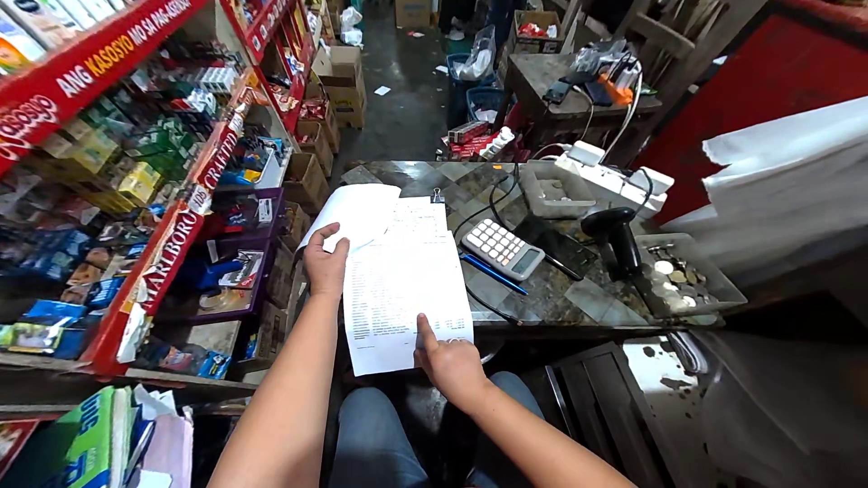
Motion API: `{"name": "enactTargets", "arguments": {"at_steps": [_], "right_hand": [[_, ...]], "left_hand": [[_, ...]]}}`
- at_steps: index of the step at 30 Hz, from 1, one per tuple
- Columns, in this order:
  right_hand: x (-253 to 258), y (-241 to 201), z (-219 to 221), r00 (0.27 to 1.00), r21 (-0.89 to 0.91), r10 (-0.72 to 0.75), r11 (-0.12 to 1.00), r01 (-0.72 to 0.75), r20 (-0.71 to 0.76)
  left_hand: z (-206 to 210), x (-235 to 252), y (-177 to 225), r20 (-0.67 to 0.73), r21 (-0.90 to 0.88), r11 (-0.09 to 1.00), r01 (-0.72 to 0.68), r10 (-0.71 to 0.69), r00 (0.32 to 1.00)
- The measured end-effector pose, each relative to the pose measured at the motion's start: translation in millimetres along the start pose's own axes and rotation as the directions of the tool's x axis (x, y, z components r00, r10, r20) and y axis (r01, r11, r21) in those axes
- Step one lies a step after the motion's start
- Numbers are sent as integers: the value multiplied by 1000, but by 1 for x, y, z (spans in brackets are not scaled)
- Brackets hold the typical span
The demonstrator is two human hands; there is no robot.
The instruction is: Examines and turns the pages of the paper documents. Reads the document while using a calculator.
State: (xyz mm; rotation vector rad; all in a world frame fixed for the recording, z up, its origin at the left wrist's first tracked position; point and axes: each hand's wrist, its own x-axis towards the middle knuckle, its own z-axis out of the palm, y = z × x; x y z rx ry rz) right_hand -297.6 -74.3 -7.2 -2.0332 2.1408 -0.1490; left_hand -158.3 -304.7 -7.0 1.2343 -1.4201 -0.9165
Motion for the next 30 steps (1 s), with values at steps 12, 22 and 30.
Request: {"name": "enactTargets", "arguments": {"at_steps": [12,22,30], "right_hand": [[1,-2,-21,977,116,43,991,-68,208],[-6,9,-34,967,141,129,977,-163,220],[-17,44,-44,962,38,245,967,-251,116]], "left_hand": [[3,1,-2,2,36,998,-60,60,998],[1,1,-1,13,64,997,-50,50,999],[2,1,0,13,55,998,-35,35,999]]}}
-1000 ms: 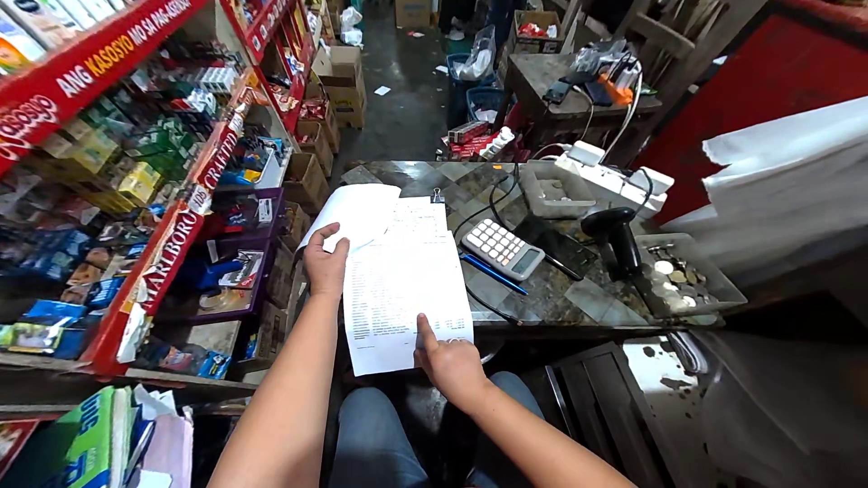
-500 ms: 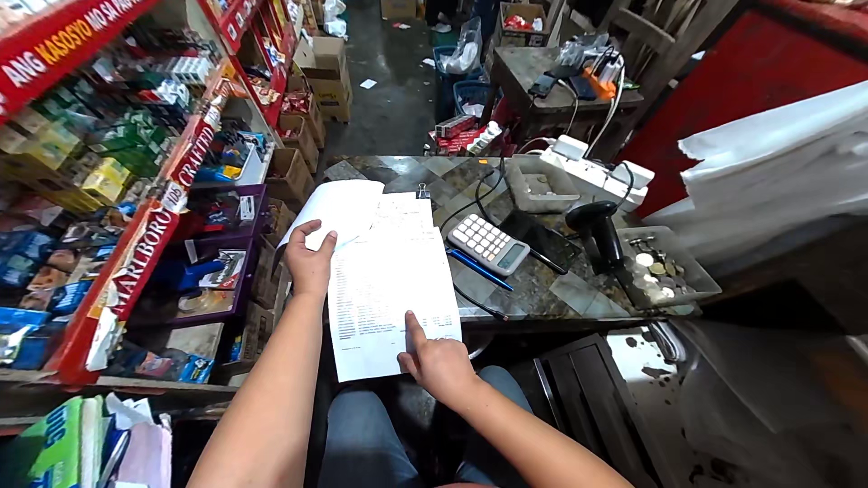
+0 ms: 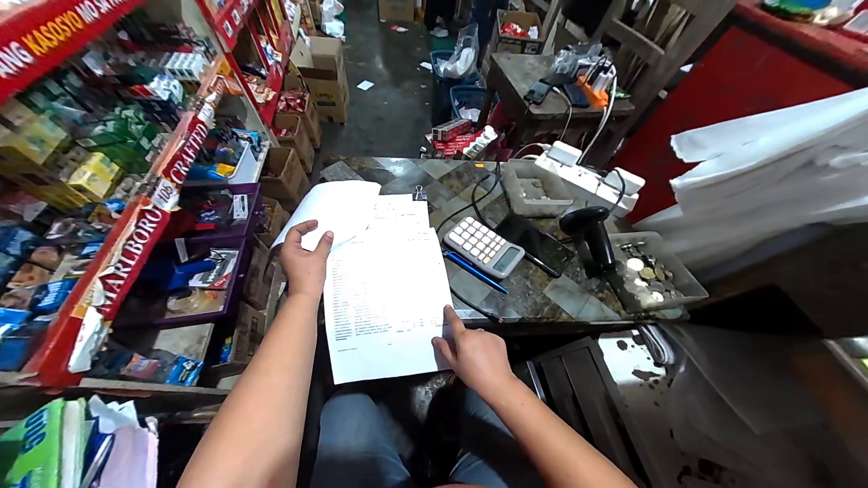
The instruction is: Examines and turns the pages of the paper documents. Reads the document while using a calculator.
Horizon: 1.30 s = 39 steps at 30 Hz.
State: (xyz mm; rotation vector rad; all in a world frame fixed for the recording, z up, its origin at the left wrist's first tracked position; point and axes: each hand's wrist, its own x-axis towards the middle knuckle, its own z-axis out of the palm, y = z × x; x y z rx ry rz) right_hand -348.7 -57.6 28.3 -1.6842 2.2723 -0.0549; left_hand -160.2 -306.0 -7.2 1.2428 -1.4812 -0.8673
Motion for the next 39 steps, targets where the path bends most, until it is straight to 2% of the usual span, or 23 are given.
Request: {"name": "enactTargets", "arguments": {"at_steps": [5,11,16,20,23,30,35,39], "right_hand": [[3,15,4,996,-9,-47,999,46,-80],[15,29,10,960,-8,-174,984,177,-218],[19,32,3,968,19,-175,983,181,-181],[16,25,-6,989,64,-124,989,130,-85],[16,26,-10,991,92,-118,988,124,-71],[18,23,-12,992,84,-123,989,121,9],[24,21,-24,986,37,-154,988,152,57],[29,23,-26,986,30,-164,986,163,38]], "left_hand": [[1,1,-1,-8,-7,1000,-7,7,1000],[2,3,-1,-9,13,1000,-16,16,1000],[3,5,2,11,34,999,-27,27,1000],[-7,3,1,107,106,992,-66,55,993],[-5,0,10,131,67,993,-96,86,988],[-6,-8,1,178,-113,991,-78,97,979],[-9,-17,2,195,-72,995,-69,82,977],[-13,-27,0,198,-24,988,-151,153,968]]}}
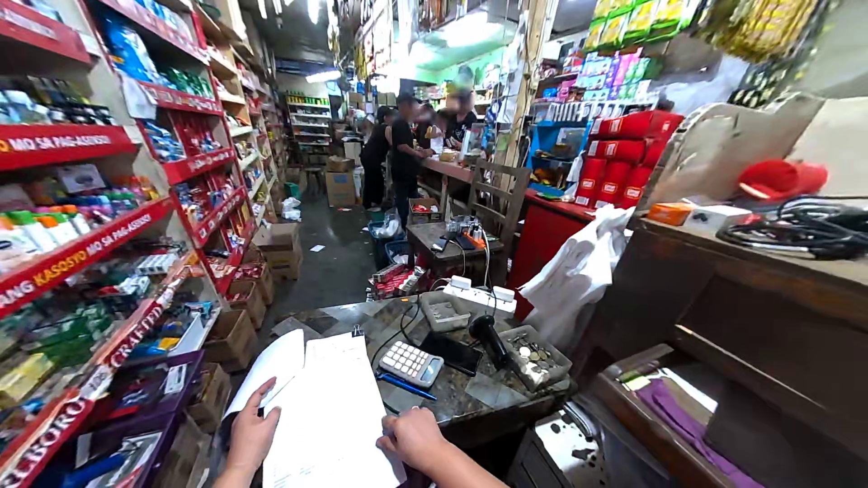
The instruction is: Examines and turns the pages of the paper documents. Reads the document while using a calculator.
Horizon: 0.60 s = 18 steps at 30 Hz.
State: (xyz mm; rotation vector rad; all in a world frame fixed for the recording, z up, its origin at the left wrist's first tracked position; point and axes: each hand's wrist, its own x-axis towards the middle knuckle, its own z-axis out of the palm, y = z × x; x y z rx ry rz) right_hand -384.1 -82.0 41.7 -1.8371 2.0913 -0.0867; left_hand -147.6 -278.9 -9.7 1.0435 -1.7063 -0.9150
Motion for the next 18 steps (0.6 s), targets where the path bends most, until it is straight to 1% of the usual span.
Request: {"name": "enactTargets", "arguments": {"at_steps": [2,6,9,11,12,14,16,18], "right_hand": [[2,2,3,999,17,-6,1000,7,-35],[4,5,9,997,2,1,1000,-1,-81],[1,10,22,979,8,-15,1000,17,-202],[-1,16,38,944,29,-55,997,69,-326],[0,20,45,914,37,-83,994,106,-398],[5,29,59,825,-7,-161,982,186,-541],[10,34,68,752,-78,-217,973,217,-622],[13,36,71,713,-115,-238,969,217,-660]], "left_hand": [[-1,-3,-2,-14,-7,1000,-19,19,1000],[-2,-4,0,-64,-70,995,74,-78,995],[-3,-3,0,-98,-119,985,124,-136,986],[-5,-4,0,-118,-144,979,146,-164,979],[-6,-4,1,-125,-149,978,145,-164,978],[-5,-1,2,-133,-146,979,140,-159,978],[-3,2,2,-143,-130,982,141,-159,977],[-3,3,3,-146,-112,983,144,-159,976]]}}
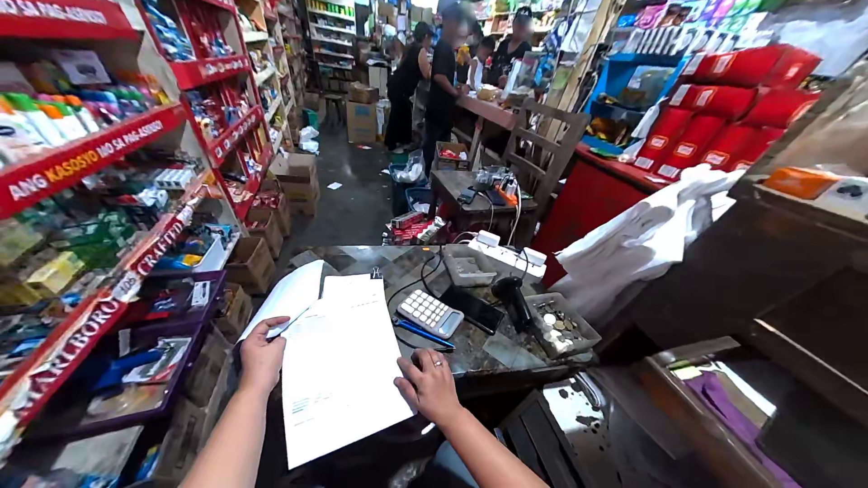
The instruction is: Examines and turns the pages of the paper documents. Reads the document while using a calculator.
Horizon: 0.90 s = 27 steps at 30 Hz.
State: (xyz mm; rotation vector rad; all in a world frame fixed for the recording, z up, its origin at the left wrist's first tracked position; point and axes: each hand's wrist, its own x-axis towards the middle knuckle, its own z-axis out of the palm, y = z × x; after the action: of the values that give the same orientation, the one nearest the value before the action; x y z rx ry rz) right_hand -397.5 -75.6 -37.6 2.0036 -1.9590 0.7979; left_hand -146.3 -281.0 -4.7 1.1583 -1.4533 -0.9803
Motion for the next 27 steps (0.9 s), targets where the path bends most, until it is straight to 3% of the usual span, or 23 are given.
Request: {"name": "enactTargets", "arguments": {"at_steps": [9,27], "right_hand": [[-3,4,8,999,-29,-12,1000,10,-48],[-7,4,16,996,-91,-23,996,16,-83]], "left_hand": [[0,1,-2,-1,8,996,91,-91,996],[-1,3,-6,9,35,995,93,-93,996]]}}
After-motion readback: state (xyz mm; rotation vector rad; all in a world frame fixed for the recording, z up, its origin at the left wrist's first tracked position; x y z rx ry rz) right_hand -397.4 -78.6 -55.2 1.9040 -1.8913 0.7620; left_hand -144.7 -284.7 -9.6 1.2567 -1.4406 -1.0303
